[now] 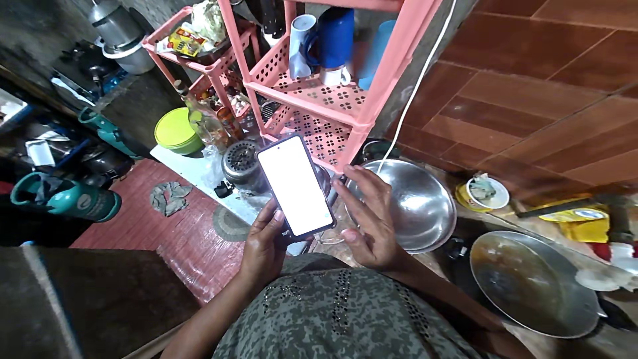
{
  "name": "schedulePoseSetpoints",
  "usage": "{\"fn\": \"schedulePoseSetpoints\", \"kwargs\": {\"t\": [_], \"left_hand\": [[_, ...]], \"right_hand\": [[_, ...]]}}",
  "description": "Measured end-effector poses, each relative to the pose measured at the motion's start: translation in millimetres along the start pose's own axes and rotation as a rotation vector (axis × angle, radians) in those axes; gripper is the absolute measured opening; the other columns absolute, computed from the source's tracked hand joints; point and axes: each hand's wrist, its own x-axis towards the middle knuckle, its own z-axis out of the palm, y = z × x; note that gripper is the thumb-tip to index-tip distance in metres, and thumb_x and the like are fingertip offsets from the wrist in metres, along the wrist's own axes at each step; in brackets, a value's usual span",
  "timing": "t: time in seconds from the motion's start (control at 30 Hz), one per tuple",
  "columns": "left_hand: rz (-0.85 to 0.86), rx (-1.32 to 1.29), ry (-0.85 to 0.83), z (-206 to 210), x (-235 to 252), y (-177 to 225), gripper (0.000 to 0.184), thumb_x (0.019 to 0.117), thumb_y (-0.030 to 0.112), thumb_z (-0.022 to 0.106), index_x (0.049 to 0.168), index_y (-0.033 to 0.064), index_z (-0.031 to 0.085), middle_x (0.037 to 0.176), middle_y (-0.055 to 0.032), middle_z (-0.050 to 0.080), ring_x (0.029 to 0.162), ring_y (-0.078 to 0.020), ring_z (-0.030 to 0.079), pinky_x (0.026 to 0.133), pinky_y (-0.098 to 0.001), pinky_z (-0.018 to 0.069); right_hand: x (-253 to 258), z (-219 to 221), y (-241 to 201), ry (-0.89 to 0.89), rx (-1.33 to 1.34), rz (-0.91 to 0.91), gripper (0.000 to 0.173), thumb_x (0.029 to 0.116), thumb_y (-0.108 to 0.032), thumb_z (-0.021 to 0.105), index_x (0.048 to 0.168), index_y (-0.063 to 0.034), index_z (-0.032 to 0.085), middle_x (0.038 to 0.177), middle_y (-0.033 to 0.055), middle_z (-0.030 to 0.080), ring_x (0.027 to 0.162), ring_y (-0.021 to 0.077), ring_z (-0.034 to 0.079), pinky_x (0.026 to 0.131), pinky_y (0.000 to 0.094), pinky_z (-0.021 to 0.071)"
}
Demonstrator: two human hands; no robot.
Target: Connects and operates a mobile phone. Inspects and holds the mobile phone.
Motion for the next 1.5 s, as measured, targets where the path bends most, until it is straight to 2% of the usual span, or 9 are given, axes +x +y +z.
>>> {"fn": "schedulePoseSetpoints", "kwargs": {"t": [0.53, 0.83, 1.1, 1.5], "left_hand": [[-0.009, -0.005, -0.005, 1.2, 1.8, -0.7, 0.037, 0.1058, 0.010, 0.046, 0.141, 0.0074, 0.055, 0.118, -0.0217, 0.069, 0.101, -0.0350, 0.072, 0.084, -0.0551, 0.0611], [-0.013, 0.010, -0.019, 0.8, -0.3, -0.9, 0.036, 0.1056, 0.009, 0.045, 0.140, 0.0076, 0.056, 0.118, -0.0202, 0.069, 0.101, -0.0333, 0.073, 0.086, -0.0534, 0.0611], [-0.015, 0.013, -0.037, 0.3, -2.5, -0.6, 0.036, 0.1060, 0.010, 0.046, 0.140, 0.0085, 0.057, 0.118, -0.0203, 0.069, 0.101, -0.0328, 0.073, 0.086, -0.0527, 0.0610], [0.014, 0.024, -0.029, 1.1, -3.6, -0.5, 0.035, 0.1066, 0.011, 0.044, 0.140, 0.0085, 0.056, 0.117, -0.0200, 0.069, 0.101, -0.0329, 0.072, 0.085, -0.0536, 0.0610]], "right_hand": [[-0.4, -0.5, 1.3, 0.000, 0.011, 0.017, 0.067, 0.1071, -0.056, 0.030, 0.149, -0.0089, 0.052, 0.160, 0.0133, 0.040, 0.152, 0.0322, 0.029, 0.124, 0.0536, 0.0220], [-0.2, 1.1, -1.5, -0.038, -0.007, 0.075, 0.063, 0.1071, -0.053, 0.035, 0.148, -0.0089, 0.053, 0.161, 0.0151, 0.039, 0.152, 0.0340, 0.028, 0.123, 0.0569, 0.0219], [1.3, 1.5, -3.6, -0.052, -0.001, 0.072, 0.060, 0.1079, -0.051, 0.035, 0.138, -0.0073, 0.063, 0.158, 0.0146, 0.044, 0.152, 0.0362, 0.028, 0.124, 0.0570, 0.0201], [1.2, -2.2, -3.1, -0.044, 0.025, 0.025, 0.061, 0.1076, -0.053, 0.033, 0.143, -0.0101, 0.060, 0.160, 0.0131, 0.043, 0.152, 0.0358, 0.028, 0.124, 0.0568, 0.0214]]}}
